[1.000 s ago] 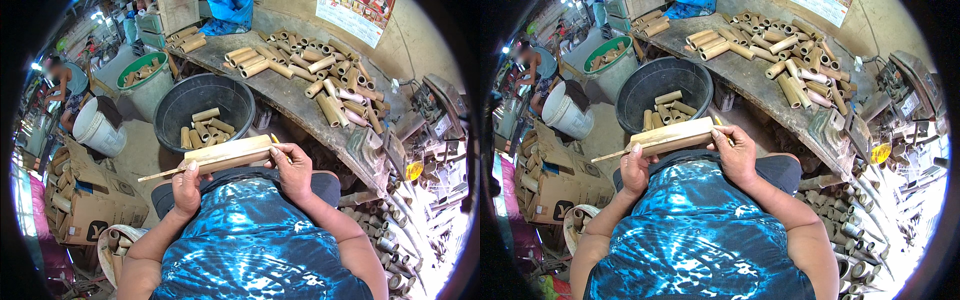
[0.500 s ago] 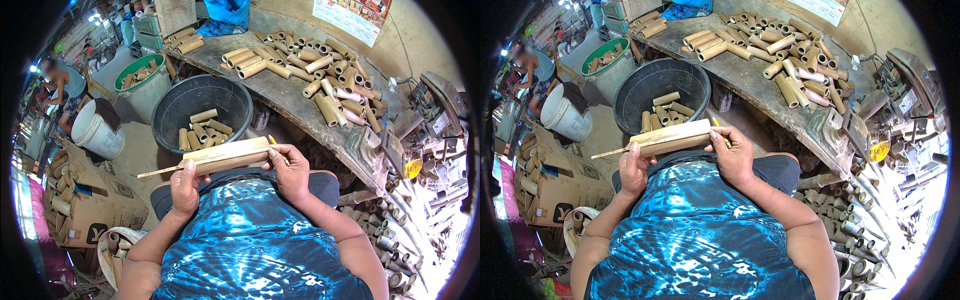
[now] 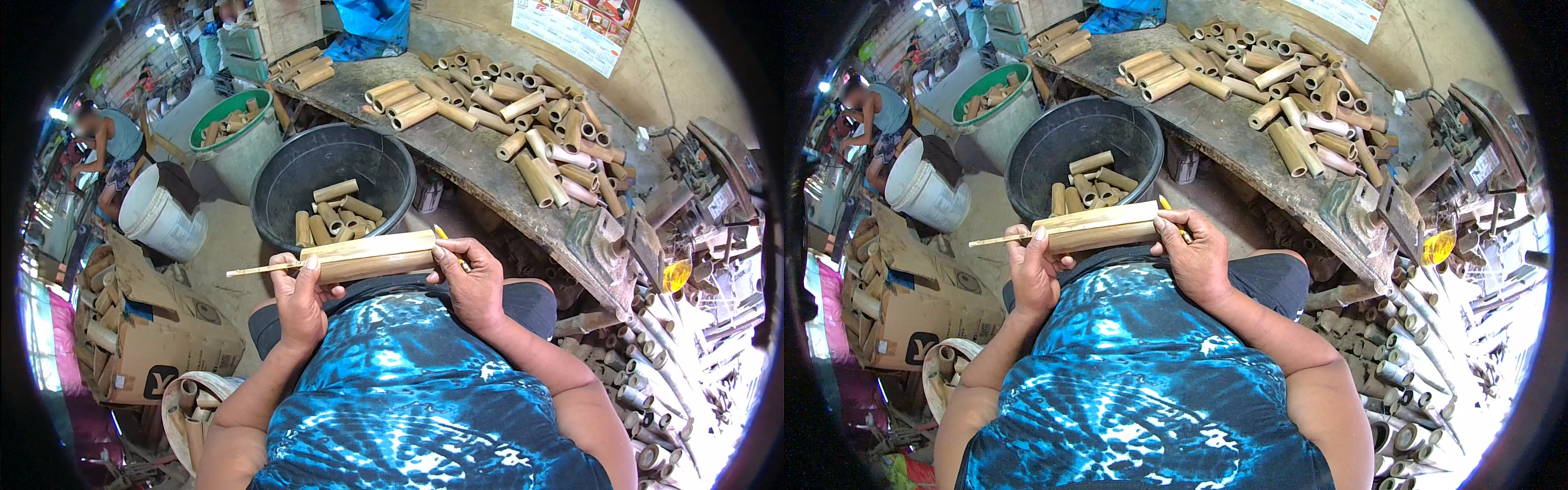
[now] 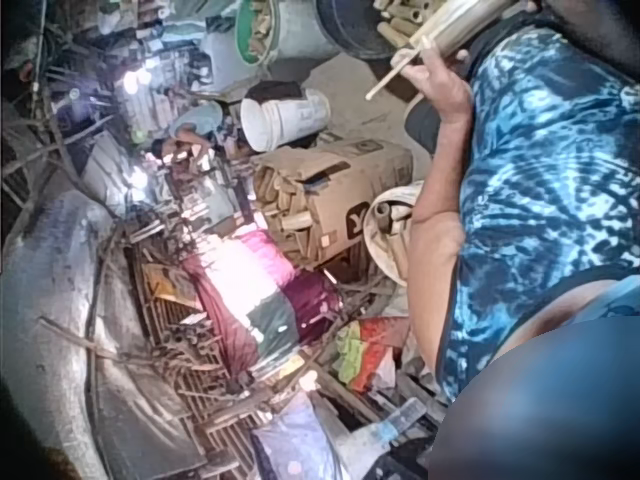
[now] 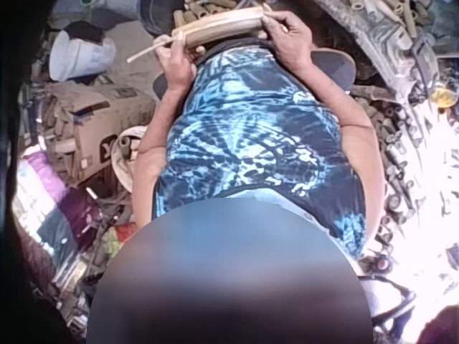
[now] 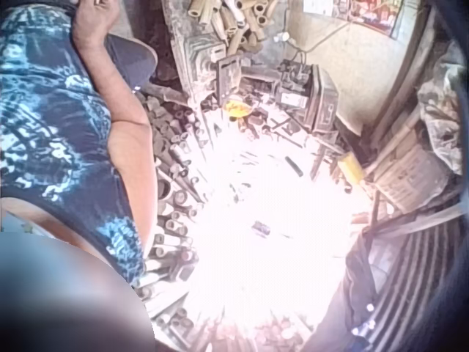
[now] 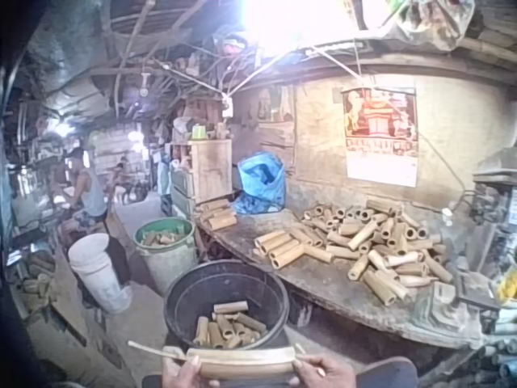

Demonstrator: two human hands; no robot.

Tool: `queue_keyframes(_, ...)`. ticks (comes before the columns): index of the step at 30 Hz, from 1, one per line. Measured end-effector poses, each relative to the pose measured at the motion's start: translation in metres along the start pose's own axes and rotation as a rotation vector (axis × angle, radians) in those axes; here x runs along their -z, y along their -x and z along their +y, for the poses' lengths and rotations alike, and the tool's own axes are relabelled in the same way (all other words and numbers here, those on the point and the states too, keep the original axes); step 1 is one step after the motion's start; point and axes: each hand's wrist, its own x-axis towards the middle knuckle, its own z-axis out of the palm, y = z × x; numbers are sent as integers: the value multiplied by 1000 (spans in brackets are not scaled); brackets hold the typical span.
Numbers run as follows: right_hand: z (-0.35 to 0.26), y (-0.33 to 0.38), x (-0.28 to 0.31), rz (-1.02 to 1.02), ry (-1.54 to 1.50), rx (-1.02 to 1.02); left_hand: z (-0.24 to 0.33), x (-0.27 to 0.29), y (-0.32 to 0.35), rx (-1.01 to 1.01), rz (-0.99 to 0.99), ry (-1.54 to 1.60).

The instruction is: The person repeatedly picks up cylindrical wooden handles, aligns a thin wooden stick along their length, and marks them with a pencil. They rotate the handles to mark multiple sides, then place the marked pieces on a nearby table.

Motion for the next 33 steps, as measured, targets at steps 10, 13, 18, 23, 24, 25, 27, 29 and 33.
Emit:
queue_keyframes(10,0,0,1,2,-33,-9,-1,-3,4,-16,-26,28)
queue_keyframes(13,-1,1,0,18,-37,2,-1,-2,4,7,-32,11)
queue_keyframes(18,-4,1,0,33,11,28,0,2,4,118,-76,-34)
queue_keyframes(23,0,2,-3,50,37,58,-1,0,6,91,-116,-79)
queue_keyframes(24,1,3,-3,56,33,62,-1,0,7,72,-127,-92)
queue_keyframes(25,1,3,-4,63,58,71,-1,-1,8,57,-137,-102)
queue_keyframes(27,1,3,-4,66,93,70,-1,-1,8,36,-146,-109)
queue_keyframes(29,1,3,-3,59,73,79,-2,-1,8,24,-140,-102)
queue_keyframes(33,5,4,-3,61,20,68,-3,-2,9,-5,-159,-80)
